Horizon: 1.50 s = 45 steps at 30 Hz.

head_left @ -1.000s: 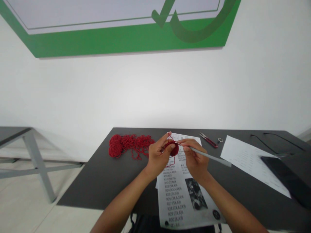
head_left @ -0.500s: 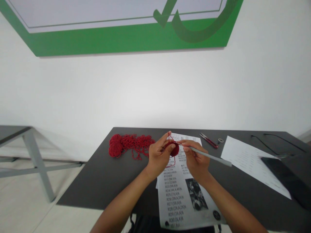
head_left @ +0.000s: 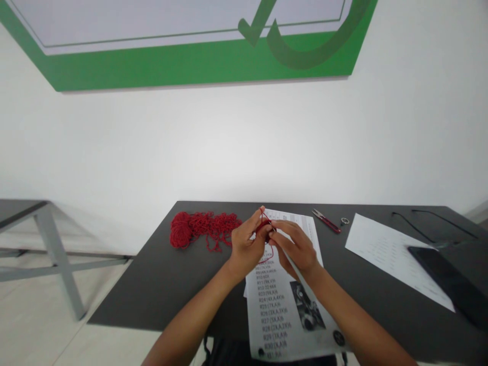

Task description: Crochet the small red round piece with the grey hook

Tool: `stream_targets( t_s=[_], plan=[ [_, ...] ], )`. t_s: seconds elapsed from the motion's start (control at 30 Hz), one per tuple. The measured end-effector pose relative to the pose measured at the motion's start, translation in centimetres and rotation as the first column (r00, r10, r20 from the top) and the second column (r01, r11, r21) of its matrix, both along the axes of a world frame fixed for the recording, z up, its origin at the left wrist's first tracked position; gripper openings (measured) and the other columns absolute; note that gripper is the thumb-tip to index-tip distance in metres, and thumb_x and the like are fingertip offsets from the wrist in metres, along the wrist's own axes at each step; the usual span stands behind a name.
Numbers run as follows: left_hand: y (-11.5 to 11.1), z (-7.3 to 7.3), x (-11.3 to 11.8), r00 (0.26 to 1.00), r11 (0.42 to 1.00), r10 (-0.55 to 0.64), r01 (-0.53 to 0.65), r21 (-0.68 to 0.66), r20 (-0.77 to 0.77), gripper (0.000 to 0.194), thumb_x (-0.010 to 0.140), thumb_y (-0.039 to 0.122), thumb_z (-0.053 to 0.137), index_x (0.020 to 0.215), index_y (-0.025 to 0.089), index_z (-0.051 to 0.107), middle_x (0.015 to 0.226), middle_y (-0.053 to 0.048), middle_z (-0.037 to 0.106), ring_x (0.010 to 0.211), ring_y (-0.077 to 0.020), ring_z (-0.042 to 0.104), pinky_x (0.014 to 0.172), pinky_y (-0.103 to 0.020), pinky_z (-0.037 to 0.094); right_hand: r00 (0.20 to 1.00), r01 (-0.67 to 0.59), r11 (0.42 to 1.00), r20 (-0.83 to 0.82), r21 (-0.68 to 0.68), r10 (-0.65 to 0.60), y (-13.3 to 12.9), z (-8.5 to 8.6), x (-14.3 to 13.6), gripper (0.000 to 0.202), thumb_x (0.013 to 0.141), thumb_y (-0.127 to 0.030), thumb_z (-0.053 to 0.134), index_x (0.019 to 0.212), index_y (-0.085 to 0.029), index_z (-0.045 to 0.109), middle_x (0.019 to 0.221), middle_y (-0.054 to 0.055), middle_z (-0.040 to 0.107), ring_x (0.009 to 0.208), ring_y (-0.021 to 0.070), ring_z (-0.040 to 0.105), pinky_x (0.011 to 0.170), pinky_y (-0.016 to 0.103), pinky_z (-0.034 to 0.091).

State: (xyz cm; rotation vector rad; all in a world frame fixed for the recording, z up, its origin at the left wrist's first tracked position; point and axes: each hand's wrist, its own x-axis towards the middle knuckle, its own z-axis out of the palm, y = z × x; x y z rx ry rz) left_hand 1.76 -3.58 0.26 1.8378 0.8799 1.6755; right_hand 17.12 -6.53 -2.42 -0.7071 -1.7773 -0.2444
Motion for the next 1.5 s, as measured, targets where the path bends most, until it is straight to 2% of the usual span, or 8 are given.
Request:
stream_targets(
  t_s=[0.33,0.67,0.9,1.07,1.17,1.3,1.4,1.5],
  plan=[
    [0.1,-0.8,0.0,0.999,1.0,-0.025,0.025,0.003,-0.035,0.036,0.087,0.026,0.071,0.123,0.023,0.074,0.09,-0.005,0.081,0.076,-0.02,0.075,0.072,-0.028,0.06,0.991,0.131,0.991,-0.033,0.025,-0.13,-0.1,0.2,-0.6,0.038,0.092,-0.012,0.063,0.125,-0.031,0.063,0.109,0.009,0.068,0.102,0.0245,0.069,0.087,0.044,0.063],
    [-0.5,-1.6,1.2,0.914,0.889,-0.187,0.313,-0.334,0.359,0.056,0.085,0.048,0.075,0.13,0.016,0.069,0.088,-0.006,0.08,0.068,-0.0136,0.068,0.066,-0.023,0.056,0.982,0.18,0.976,0.029,0.123,-0.185,0.3,-0.5,-0.2,0.049,0.09,-0.009,0.067,0.133,-0.029,0.059,0.112,0.008,0.069,0.107,0.0254,0.068,0.092,0.047,0.061],
    [-0.3,-2.8,1.9,0.89,0.865,-0.146,0.327,-0.382,0.432,0.051,0.083,0.047,0.077,0.125,0.019,0.072,0.107,-0.009,0.079,0.086,-0.017,0.07,0.079,-0.026,0.055,0.975,0.215,0.966,0.031,0.143,-0.222,0.7,-0.9,-0.1,0.049,0.089,-0.009,0.068,0.134,-0.028,0.058,0.109,0.008,0.068,0.104,0.0251,0.067,0.09,0.047,0.059],
    [-0.1,-3.0,2.1,0.826,0.819,-0.183,0.428,-0.382,0.533,0.052,0.08,0.049,0.079,0.121,0.017,0.074,0.096,-0.008,0.079,0.078,-0.0146,0.069,0.075,-0.026,0.055,0.971,0.237,0.962,0.009,0.135,-0.241,0.7,-0.1,0.0,0.036,0.093,-0.014,0.066,0.125,-0.029,0.065,0.102,0.006,0.071,0.095,0.0218,0.068,0.085,0.042,0.055],
    [0.2,-2.7,1.8,0.818,0.8,-0.231,0.468,-0.376,0.526,0.058,0.08,0.051,0.078,0.125,0.015,0.071,0.092,-0.007,0.078,0.066,-0.0121,0.066,0.065,-0.025,0.054,0.983,0.167,0.986,-0.084,0.016,-0.165,0.4,0.6,0.1,0.02,0.097,-0.022,0.061,0.114,-0.028,0.07,0.101,0.005,0.072,0.093,0.0216,0.068,0.083,0.041,0.055],
    [0.8,-1.9,0.8,0.894,0.864,-0.249,0.379,-0.331,0.373,0.061,0.085,0.051,0.072,0.132,0.013,0.066,0.078,-0.004,0.075,0.056,-0.0112,0.062,0.057,-0.024,0.053,0.981,0.009,0.987,-0.192,-0.162,-0.04,0.3,1.3,0.2,0.017,0.1,-0.027,0.056,0.108,-0.027,0.071,0.105,0.006,0.075,0.097,0.022,0.07,0.085,0.041,0.058],
    [1.3,-1.4,0.0,0.978,0.962,-0.14,0.172,-0.211,0.156,0.049,0.09,0.043,0.068,0.13,0.015,0.068,0.082,-0.003,0.077,0.067,-0.0146,0.068,0.064,-0.026,0.057,0.979,-0.024,0.981,-0.204,-0.194,-0.016,0.6,1.4,0.2,0.013,0.099,-0.026,0.059,0.104,-0.027,0.071,0.104,0.004,0.077,0.097,0.021,0.071,0.084,0.04,0.059],
    [1.8,-1.3,-0.4,0.999,0.998,0.002,-0.004,-0.06,-0.034,0.039,0.09,0.03,0.066,0.127,0.017,0.07,0.09,-0.004,0.079,0.077,-0.0163,0.072,0.074,-0.027,0.06,0.989,0.036,0.988,-0.138,-0.148,-0.056,0.8,1.2,-0.1,0.008,0.096,-0.023,0.064,0.1,-0.026,0.07,0.104,0.004,0.078,0.094,0.0203,0.072,0.085,0.04,0.057]
  ],
)
